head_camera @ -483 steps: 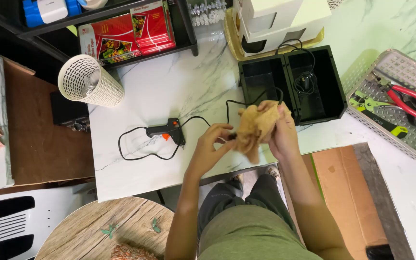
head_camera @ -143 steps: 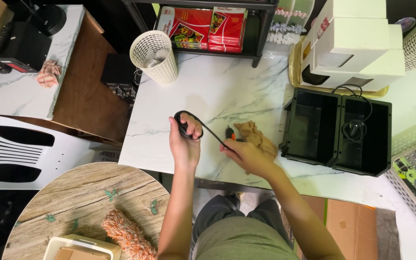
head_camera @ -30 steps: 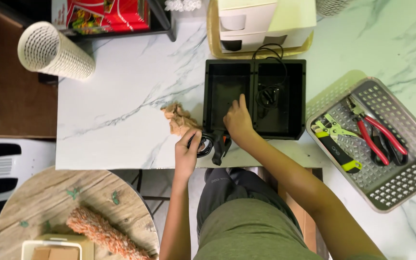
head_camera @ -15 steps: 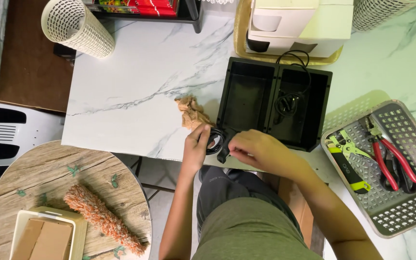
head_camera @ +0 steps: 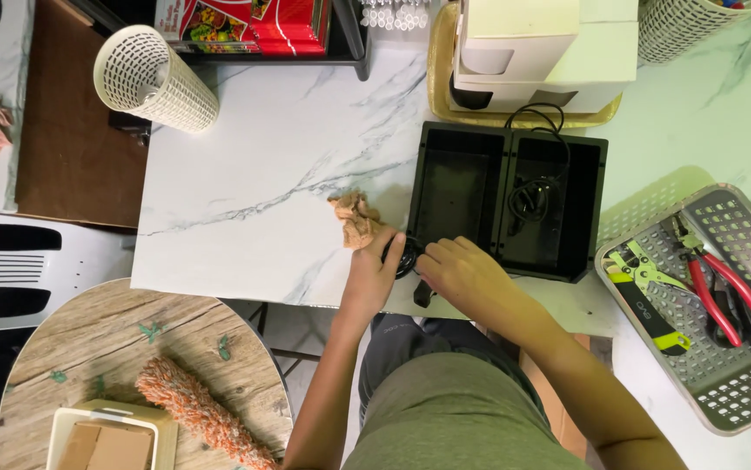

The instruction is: The person cleans a hot glue gun and its power cord with a cloth, then places them in a basket. They then clean a separate black power cord with the cloth and place it in a black plastic case. Finally, they clean a yellow tool with the cloth and place it in the basket.

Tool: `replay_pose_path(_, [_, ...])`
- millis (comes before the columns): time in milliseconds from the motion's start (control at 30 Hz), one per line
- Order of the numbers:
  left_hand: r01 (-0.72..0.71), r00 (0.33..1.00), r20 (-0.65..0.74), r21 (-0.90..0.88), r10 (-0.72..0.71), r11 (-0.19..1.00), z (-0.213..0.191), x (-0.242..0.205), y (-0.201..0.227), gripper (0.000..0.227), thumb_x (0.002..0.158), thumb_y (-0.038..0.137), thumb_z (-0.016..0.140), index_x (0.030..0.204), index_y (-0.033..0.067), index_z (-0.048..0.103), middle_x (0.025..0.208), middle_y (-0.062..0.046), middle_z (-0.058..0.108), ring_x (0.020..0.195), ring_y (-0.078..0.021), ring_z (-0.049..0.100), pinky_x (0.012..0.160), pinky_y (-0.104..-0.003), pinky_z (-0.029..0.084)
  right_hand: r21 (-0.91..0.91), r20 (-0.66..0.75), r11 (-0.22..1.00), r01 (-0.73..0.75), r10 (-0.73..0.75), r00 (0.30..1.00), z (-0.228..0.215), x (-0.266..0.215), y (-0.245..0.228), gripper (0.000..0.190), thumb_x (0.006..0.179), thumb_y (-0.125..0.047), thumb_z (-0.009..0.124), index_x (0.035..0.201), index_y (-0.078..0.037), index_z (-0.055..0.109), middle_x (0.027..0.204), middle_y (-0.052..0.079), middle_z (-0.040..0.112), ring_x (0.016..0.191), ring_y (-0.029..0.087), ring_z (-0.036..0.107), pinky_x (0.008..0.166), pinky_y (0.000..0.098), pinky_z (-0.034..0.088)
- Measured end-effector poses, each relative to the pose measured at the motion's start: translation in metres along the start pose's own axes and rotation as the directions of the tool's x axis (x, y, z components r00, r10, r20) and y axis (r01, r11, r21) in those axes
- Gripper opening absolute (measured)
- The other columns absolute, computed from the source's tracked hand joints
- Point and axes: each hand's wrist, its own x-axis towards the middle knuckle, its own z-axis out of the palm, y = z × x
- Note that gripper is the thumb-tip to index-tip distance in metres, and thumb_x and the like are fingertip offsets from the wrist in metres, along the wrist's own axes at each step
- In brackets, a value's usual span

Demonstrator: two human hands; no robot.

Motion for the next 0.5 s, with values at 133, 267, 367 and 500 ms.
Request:
replay_pose_path(133, [-0.050, 0.999, 0.002, -0.014, 0.050, 0.999, 0.000, 0.004, 0.001, 0.023, 0.105, 0.025, 0.057, 0.107, 0.0026, 0.063, 0.080, -0.021, 0.065, 0.070, -0.0373, 0.063, 0.065, -0.039, 0.051, -0.022, -0.139, 1.000, -0.007, 0.004, 0.990, 0.007, 0.007, -0.002, 0.011, 0.085, -0.012, 0.068, 0.083, -0.006, 0.059, 0.081, 0.007, 0.054, 0.078, 0.025, 0.055, 0.072, 0.0380, 0.044])
replay_pose_path(267, [-0.016, 0.998, 0.051, -0.060, 0.019, 0.998, -0.001, 0.010, 0.013, 0.022, 0.104, 0.025, 0.056, 0.111, 0.0050, 0.062, 0.081, -0.019, 0.067, 0.071, -0.0317, 0.068, 0.067, -0.038, 0.052, -0.077, -0.175, 0.997, -0.022, 0.008, 0.985, 0.016, 0.011, -0.004, 0.009, 0.081, -0.007, 0.066, 0.084, -0.005, 0.058, 0.083, 0.009, 0.053, 0.080, 0.026, 0.055, 0.073, 0.0377, 0.045])
replay_pose_path(367, [0.015, 0.998, 0.059, -0.066, -0.011, 0.998, -0.001, 0.015, 0.007, 0.023, 0.103, 0.025, 0.056, 0.114, 0.0056, 0.061, 0.081, -0.018, 0.068, 0.071, -0.0285, 0.069, 0.066, -0.038, 0.052, -0.070, -0.263, 0.996, -0.048, 0.028, 0.964, 0.020, 0.012, -0.007, 0.012, 0.080, -0.006, 0.066, 0.090, -0.004, 0.062, 0.085, 0.009, 0.053, 0.081, 0.026, 0.055, 0.074, 0.0375, 0.046])
replay_pose_path(500, [-0.051, 0.997, 0.054, -0.077, 0.055, 0.996, 0.000, 0.023, -0.007, 0.023, 0.103, 0.024, 0.058, 0.113, 0.0032, 0.060, 0.077, -0.017, 0.067, 0.071, -0.0280, 0.068, 0.065, -0.038, 0.051, -0.054, -0.384, 0.998, -0.044, 0.020, 0.923, 0.026, 0.011, -0.002, 0.020, 0.079, -0.006, 0.068, 0.098, -0.001, 0.067, 0.089, 0.008, 0.058, 0.081, 0.026, 0.057, 0.071, 0.0375, 0.047])
